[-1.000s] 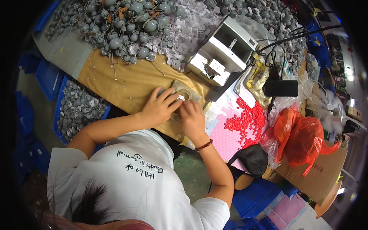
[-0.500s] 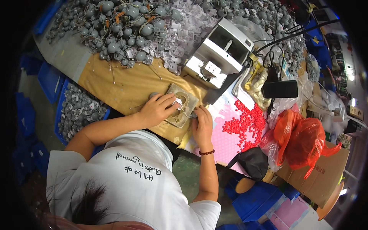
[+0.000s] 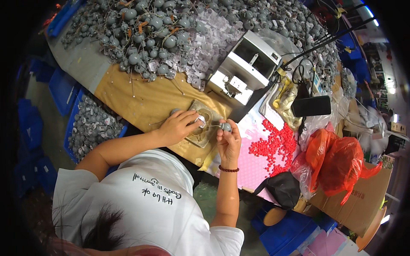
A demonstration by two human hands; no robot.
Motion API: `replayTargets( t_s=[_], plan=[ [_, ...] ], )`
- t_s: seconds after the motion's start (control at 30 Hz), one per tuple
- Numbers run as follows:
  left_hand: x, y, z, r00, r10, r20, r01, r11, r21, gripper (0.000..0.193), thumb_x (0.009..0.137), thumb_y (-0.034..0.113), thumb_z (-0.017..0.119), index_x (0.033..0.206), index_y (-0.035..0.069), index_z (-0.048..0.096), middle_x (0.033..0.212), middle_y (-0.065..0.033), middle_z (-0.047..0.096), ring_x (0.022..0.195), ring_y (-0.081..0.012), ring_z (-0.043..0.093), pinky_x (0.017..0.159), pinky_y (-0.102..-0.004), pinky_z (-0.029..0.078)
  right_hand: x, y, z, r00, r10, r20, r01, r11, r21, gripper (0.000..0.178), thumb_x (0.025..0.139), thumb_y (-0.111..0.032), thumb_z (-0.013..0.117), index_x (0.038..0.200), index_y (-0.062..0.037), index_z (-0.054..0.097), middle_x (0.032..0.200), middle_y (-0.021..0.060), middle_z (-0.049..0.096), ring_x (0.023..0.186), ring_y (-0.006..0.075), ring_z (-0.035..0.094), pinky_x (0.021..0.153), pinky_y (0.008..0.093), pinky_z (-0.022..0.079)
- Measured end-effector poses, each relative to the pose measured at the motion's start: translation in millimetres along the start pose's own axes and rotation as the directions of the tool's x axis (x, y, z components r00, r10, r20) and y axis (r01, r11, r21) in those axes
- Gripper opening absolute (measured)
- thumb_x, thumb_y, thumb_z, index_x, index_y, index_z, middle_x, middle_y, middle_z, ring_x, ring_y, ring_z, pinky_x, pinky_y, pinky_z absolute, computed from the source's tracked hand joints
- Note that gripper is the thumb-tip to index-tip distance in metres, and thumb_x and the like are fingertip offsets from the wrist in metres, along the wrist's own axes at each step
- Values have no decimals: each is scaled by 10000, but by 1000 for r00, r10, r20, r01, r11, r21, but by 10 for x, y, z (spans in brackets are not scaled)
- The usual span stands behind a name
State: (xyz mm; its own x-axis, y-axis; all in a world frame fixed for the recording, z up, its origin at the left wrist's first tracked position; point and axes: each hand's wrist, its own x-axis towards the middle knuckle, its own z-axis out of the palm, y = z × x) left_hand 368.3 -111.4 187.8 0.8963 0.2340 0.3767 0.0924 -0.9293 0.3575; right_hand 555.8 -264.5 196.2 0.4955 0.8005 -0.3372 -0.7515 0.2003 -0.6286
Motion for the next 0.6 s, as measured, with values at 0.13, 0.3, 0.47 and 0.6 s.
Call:
replayTargets(
  t_s=[0.13,0.3,0.47,0.6],
  plan=[
    [10,-13,-33,1000,2,21,-2,1000,-11,347,848,117,574,1187,66,626,1267,-126,583,1247,-300,521,998,-425,418,50,-19,137,999,36,33,-37,999,18,340,889,39,625,1226,18,594,1075,178,670,718,149,610,646,228,535],
    [16,-27,-13,1000,6,22,-6,1000,-18,331,842,116,589,1164,76,655,1249,-118,604,1239,-296,543,998,-431,432,130,-41,152,994,113,6,-96,871,-482,136,870,-4,702,998,28,668,828,107,692,546,108,554,531,207,463],
    [15,-72,9,1000,17,-9,-18,999,-50,251,814,122,629,1053,66,684,1223,-120,618,1230,-293,549,982,-427,450,242,155,331,972,-217,92,160,325,-932,269,808,-146,830,899,35,653,682,47,653,568,86,565,525,234,453],
    [4,-82,20,1000,15,-18,-16,998,-56,248,796,118,654,1036,65,687,1212,-121,623,1227,-291,552,976,-426,456,239,233,399,934,-283,219,242,46,-969,324,802,-193,844,884,22,616,663,49,627,573,101,553,539,251,458]
  ],
)
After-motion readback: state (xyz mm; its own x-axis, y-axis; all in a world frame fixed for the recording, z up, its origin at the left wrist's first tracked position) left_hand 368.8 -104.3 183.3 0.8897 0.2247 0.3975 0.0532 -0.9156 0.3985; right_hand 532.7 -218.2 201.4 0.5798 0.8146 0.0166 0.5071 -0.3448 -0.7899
